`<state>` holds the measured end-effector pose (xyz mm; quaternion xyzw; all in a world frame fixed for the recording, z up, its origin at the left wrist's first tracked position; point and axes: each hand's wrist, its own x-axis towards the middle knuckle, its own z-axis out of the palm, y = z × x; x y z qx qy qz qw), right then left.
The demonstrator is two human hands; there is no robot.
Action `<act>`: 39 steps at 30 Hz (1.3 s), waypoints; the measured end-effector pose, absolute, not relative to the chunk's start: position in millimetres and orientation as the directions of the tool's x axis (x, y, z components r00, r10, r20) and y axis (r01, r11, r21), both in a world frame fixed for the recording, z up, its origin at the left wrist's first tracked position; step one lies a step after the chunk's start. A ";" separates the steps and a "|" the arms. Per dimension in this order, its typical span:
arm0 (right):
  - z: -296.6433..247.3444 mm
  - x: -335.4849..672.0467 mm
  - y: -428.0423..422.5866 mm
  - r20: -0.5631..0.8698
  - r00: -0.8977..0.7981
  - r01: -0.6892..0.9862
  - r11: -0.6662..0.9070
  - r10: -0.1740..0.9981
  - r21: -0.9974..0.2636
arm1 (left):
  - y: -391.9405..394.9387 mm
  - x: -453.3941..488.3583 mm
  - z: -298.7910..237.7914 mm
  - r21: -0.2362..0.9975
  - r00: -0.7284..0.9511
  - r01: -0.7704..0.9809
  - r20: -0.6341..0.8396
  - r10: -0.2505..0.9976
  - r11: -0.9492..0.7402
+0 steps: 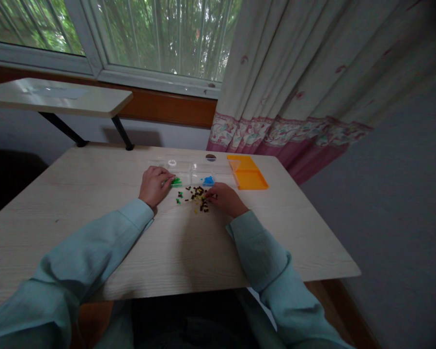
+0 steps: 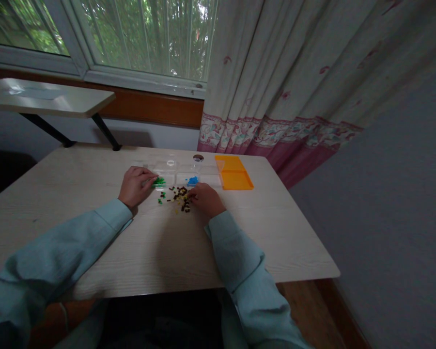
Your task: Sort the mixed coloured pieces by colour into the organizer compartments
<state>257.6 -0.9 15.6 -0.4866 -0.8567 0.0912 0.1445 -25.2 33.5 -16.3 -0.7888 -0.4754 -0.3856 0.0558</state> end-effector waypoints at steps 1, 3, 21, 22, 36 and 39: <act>15.4 257.2 -1.1 0.164 -0.493 0.805 0.519 0.855 -0.288 | 33.5 -25.2 -16.2 0.278 0.247 0.797 0.659 0.710 -0.536; 15.1 256.0 -1.6 0.163 -0.503 0.805 0.528 0.849 -0.269 | 33.6 -25.2 -15.7 0.278 0.244 0.803 0.654 0.716 -0.527; 1.0 255.9 5.4 0.248 -0.437 0.733 0.502 0.865 -0.459 | 31.0 -23.3 -14.6 0.255 0.313 0.761 0.662 0.681 -0.597; 0.7 255.7 6.7 0.265 -0.407 0.706 0.485 0.874 -0.516 | 29.9 -22.1 -13.6 0.242 0.339 0.745 0.664 0.666 -0.621; 4.1 210.9 -14.6 -0.165 -0.329 -0.062 -0.195 0.930 -0.979 | -8.0 9.7 7.2 0.192 0.488 0.606 0.677 0.551 -0.772; 8.3 207.7 -18.5 -0.236 -0.380 -0.160 -0.315 0.894 -0.935 | -9.0 11.0 6.8 0.185 0.479 0.599 0.696 0.534 -0.779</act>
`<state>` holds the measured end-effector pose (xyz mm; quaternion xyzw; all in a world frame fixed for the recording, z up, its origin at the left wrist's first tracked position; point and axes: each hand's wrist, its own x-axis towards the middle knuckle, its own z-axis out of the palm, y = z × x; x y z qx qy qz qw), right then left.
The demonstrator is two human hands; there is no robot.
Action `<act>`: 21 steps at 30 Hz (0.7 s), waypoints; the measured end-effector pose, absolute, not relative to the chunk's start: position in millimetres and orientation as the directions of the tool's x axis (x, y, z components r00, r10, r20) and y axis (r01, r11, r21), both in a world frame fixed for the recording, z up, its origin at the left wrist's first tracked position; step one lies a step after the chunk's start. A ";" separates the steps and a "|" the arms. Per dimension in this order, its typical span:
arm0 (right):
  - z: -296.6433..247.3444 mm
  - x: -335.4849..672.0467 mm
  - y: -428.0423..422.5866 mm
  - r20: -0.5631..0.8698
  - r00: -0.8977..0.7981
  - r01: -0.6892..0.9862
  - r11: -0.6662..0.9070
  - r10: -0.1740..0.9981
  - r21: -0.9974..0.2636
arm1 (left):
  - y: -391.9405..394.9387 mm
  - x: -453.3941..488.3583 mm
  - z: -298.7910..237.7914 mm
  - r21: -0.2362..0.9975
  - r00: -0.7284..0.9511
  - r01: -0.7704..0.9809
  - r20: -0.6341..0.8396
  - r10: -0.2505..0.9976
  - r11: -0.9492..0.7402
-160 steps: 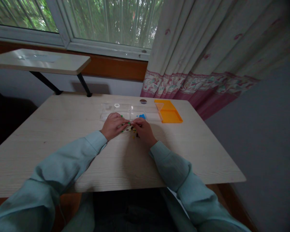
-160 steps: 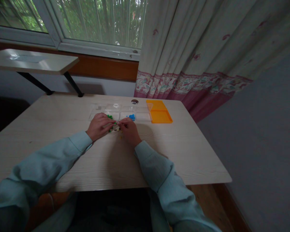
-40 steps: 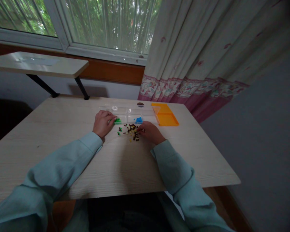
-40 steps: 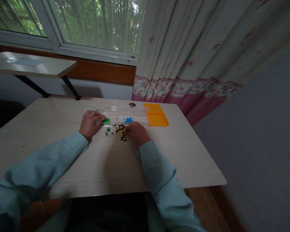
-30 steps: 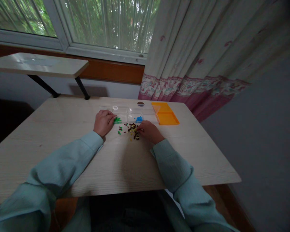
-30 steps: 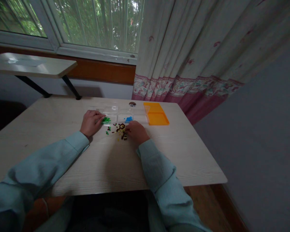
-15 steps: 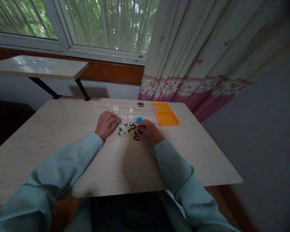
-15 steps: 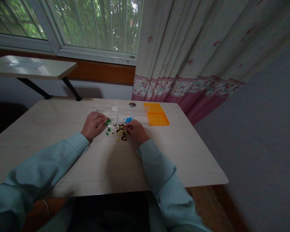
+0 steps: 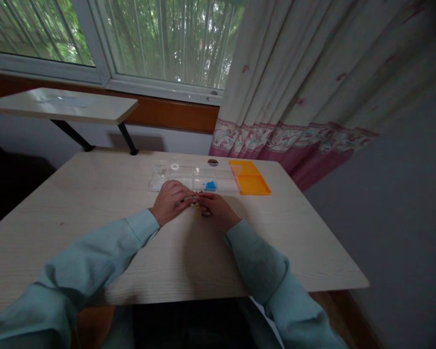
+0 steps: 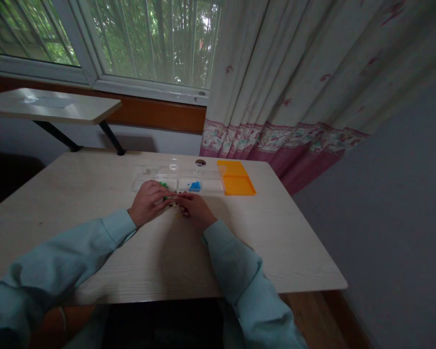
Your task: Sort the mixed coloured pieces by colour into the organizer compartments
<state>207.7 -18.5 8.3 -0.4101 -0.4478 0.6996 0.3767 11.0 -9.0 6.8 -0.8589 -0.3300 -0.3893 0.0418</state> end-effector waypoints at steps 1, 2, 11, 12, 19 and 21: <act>10.3 207.3 -19.6 -0.246 -0.392 -0.176 -0.335 0.886 -0.926 | -8.9 11.1 6.5 0.182 0.475 0.597 0.704 0.528 -0.781; 12.1 207.2 -20.5 -0.248 -0.403 -0.187 -0.345 0.881 -0.920 | -8.6 11.0 6.2 0.178 0.472 0.595 0.712 0.520 -0.784; 13.6 209.1 -21.5 -0.235 -0.427 -0.147 -0.323 0.873 -0.935 | -6.3 6.1 4.0 0.152 0.451 0.592 0.751 0.482 -0.792; 13.2 210.8 -20.6 -0.229 -0.415 -0.136 -0.309 0.880 -0.941 | -5.5 4.5 4.1 0.157 0.452 0.593 0.747 0.488 -0.789; 6.1 247.7 -2.2 0.232 -0.088 0.448 0.247 0.969 -0.859 | 8.4 -9.5 0.9 0.253 0.372 0.679 0.691 0.620 -0.689; 1.4 255.8 2.3 0.377 -0.109 0.643 0.355 0.920 -0.679 | 13.9 -13.8 -1.4 0.285 0.330 0.691 0.694 0.640 -0.664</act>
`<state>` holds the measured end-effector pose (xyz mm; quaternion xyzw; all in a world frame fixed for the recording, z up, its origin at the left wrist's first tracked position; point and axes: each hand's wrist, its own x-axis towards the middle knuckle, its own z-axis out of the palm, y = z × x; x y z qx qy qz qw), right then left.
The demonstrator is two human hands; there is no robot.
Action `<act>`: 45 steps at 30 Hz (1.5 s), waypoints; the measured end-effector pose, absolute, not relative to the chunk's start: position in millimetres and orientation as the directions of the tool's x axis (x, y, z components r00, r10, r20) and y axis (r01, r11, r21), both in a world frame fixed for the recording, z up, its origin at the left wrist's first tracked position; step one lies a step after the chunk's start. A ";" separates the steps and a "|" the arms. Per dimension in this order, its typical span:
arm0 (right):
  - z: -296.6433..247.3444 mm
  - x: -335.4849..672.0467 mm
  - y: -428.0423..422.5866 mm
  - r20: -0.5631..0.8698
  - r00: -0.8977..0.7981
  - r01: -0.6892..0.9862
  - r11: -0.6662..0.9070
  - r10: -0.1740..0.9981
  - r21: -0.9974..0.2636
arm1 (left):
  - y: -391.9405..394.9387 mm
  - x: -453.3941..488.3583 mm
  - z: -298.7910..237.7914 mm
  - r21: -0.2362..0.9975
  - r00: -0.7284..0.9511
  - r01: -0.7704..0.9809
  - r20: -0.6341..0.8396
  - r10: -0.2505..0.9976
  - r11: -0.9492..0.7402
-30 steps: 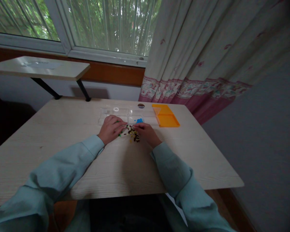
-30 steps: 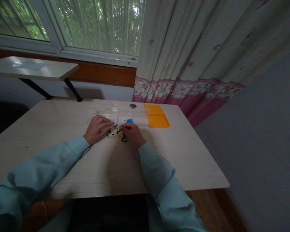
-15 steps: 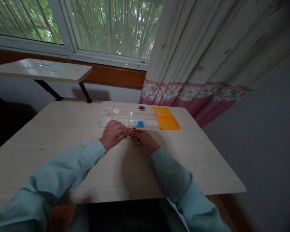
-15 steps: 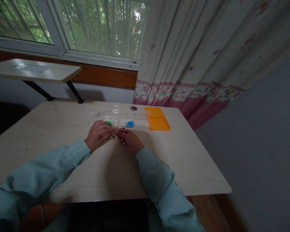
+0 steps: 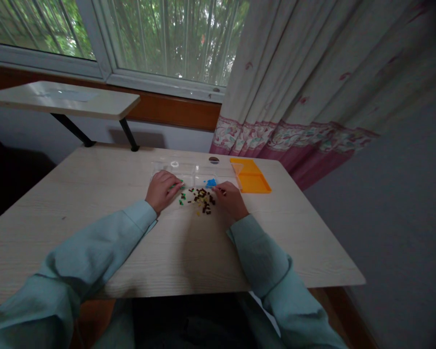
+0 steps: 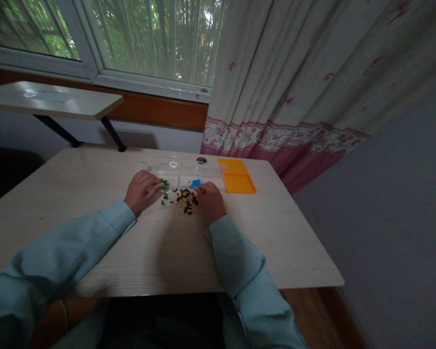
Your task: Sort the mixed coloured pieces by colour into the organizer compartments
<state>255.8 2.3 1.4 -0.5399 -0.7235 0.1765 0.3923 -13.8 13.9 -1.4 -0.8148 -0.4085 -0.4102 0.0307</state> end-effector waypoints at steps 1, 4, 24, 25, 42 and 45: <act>-1.2 257.5 3.7 0.400 -0.148 0.700 0.381 0.905 -0.604 | 16.4 -15.5 -2.5 0.298 0.311 0.695 0.697 0.647 -0.654; -8.4 253.4 4.8 0.374 -0.260 0.761 0.427 0.890 -0.489 | 21.0 -18.6 -4.4 0.322 0.270 0.707 0.700 0.661 -0.630; -14.8 232.3 7.9 0.386 -0.417 0.702 0.562 0.823 -0.437 | 20.6 -15.2 -3.5 0.340 0.269 0.684 0.704 0.657 -0.645; -12.9 232.6 6.7 0.393 -0.409 0.716 0.557 0.823 -0.421 | 20.7 -15.0 -3.8 0.341 0.268 0.682 0.706 0.655 -0.647; -11.8 245.4 7.3 0.369 -0.381 0.705 0.525 0.848 -0.477 | 22.1 -12.4 -7.8 0.337 0.284 0.681 0.697 0.658 -0.650; -8.4 236.5 6.8 0.382 -0.430 0.695 0.570 0.818 -0.438 | 21.7 -12.3 -6.9 0.334 0.281 0.681 0.702 0.654 -0.651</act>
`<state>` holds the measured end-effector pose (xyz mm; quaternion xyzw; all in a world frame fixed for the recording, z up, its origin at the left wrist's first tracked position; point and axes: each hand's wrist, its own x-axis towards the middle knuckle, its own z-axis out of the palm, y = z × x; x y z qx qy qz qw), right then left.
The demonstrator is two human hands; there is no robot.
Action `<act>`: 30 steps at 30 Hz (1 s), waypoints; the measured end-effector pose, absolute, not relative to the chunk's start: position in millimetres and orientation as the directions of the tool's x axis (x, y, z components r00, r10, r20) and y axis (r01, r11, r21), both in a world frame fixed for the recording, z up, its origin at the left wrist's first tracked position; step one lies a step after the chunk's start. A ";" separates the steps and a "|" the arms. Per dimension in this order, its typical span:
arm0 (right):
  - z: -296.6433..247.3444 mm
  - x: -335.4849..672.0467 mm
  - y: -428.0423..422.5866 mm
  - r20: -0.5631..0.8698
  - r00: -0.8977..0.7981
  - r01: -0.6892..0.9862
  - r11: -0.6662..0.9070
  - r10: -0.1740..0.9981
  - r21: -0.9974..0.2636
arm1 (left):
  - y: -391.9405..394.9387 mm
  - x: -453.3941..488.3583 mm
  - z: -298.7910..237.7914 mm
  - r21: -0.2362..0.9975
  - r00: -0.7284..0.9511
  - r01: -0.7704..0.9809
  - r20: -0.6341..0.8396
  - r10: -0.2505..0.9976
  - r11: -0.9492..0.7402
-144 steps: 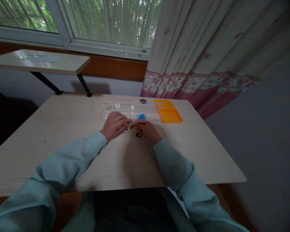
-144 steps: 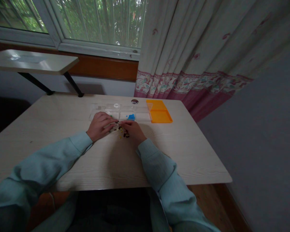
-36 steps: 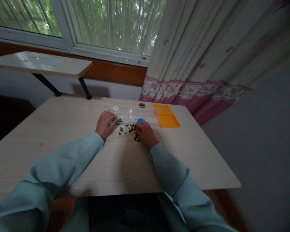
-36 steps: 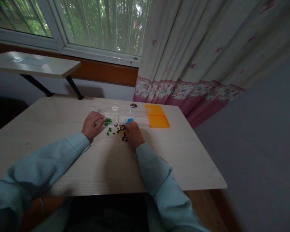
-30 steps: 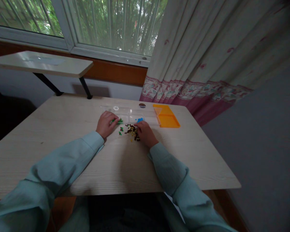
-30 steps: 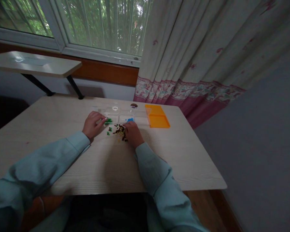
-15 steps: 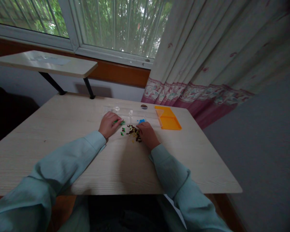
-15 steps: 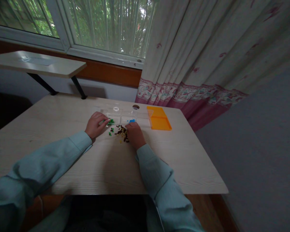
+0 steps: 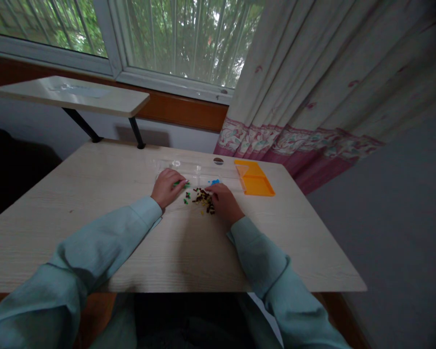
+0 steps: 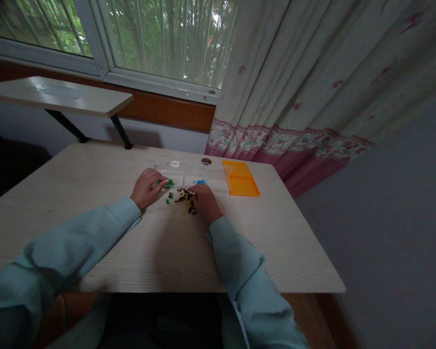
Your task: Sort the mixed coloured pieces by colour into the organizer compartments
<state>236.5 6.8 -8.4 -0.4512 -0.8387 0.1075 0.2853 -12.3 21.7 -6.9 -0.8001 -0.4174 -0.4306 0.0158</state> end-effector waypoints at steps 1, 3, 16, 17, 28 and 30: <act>-6.1 232.7 7.0 0.375 -0.455 0.702 0.585 0.808 -0.407 | 21.6 -12.2 -6.6 0.335 0.281 0.680 0.702 0.654 -0.652; -1.3 224.6 7.7 0.334 -0.510 0.721 0.605 0.793 -0.337 | 21.1 -12.2 -5.9 0.338 0.280 0.679 0.701 0.655 -0.652; 4.9 212.5 11.0 0.307 -0.556 0.704 0.634 0.772 -0.320 | 19.0 -12.4 -3.2 0.345 0.296 0.672 0.687 0.664 -0.656; 3.6 213.2 12.0 0.310 -0.562 0.701 0.641 0.767 -0.314 | 19.0 -12.3 -3.2 0.346 0.297 0.670 0.687 0.664 -0.657; 16.0 211.1 17.8 0.224 -0.628 0.741 0.661 0.746 -0.122 | 20.9 -12.8 -6.6 0.340 0.285 0.673 0.700 0.654 -0.657; 21.5 208.1 18.8 0.169 -0.645 0.750 0.659 0.746 -0.049 | 20.2 -12.7 -5.8 0.340 0.286 0.675 0.697 0.658 -0.654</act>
